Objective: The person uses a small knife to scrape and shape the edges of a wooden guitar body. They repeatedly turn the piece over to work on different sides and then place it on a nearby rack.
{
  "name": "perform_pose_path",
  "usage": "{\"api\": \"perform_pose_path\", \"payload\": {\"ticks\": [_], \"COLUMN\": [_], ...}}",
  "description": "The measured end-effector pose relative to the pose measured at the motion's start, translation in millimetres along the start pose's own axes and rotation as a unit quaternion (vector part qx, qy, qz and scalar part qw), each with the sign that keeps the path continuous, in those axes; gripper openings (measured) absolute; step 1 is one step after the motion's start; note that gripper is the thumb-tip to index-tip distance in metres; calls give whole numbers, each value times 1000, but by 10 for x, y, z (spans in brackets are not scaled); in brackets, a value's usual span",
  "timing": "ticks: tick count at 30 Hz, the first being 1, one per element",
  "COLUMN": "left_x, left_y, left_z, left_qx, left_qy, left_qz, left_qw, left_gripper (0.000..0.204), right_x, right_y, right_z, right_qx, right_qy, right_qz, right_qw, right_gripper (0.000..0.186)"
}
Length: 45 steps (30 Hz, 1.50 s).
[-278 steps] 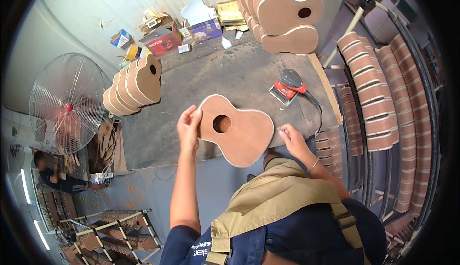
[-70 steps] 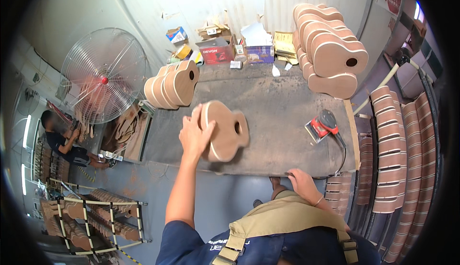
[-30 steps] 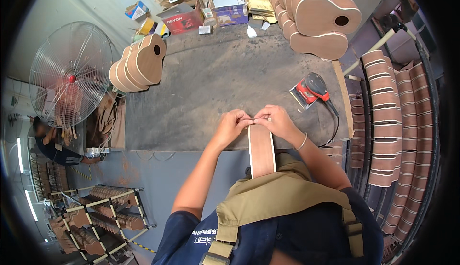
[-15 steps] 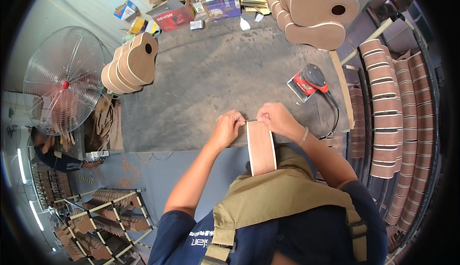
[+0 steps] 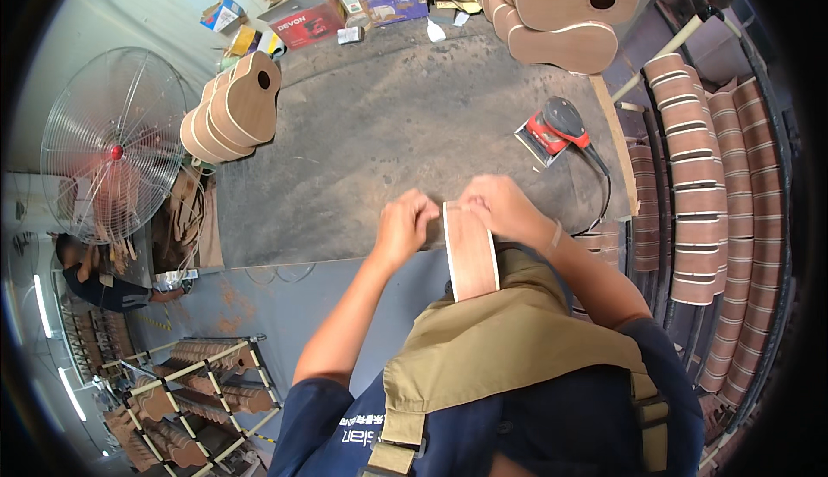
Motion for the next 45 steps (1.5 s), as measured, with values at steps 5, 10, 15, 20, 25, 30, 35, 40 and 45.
{"api": "perform_pose_path", "payload": {"ticks": [5, 10, 15, 20, 25, 30, 35, 40, 45], "left_x": [-106, -178, -133, -94, -193, 427, 344, 147, 62], "left_y": [-932, -585, -353, -970, -1012, 126, -35, -1037, -902], "left_z": [-758, -204, -155, -893, -316, 571, 340, -469, -29], "left_qx": [68, 26, 17, 107, 124, -37, 71, 188, 161], "left_qy": [46, -36, -33, 23, -35, 68, 32, 65, 15], "left_qz": [40, 49, 41, 53, 49, -43, -39, 39, 2], "left_qw": [996, 998, 998, 993, 990, 996, 996, 979, 987], "left_gripper": [11, 6, 4, 10, 9, 3, 9, 16, 12], "right_x": [-6, -227, -112, -33, -291, -316, -199, -197, -342], "right_y": [664, 449, 376, 974, 626, -334, -199, 503, 183], "right_z": [-937, -390, -256, -1066, -768, 47, -255, -1184, -785], "right_qx": [-77, -13, -100, -129, -55, 65, -1, -30, 20], "right_qy": [4, -38, -63, 19, -87, -52, -34, -53, -49], "right_qz": [-4, -62, -35, 8, -75, 18, -77, -25, -40], "right_qw": [997, 997, 992, 991, 992, 996, 996, 998, 998], "right_gripper": [2, 10, 7, 7, 6, 17, 30, 29, 28]}}
Point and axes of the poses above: each hand's wrist, its own z-axis towards the middle knuckle, its own x-axis out of the palm, y = z × x, the point moved 9 cm from there along z, towards the middle knuckle, and after that the axes turned 8 degrees about x, right-handed, at the moved point
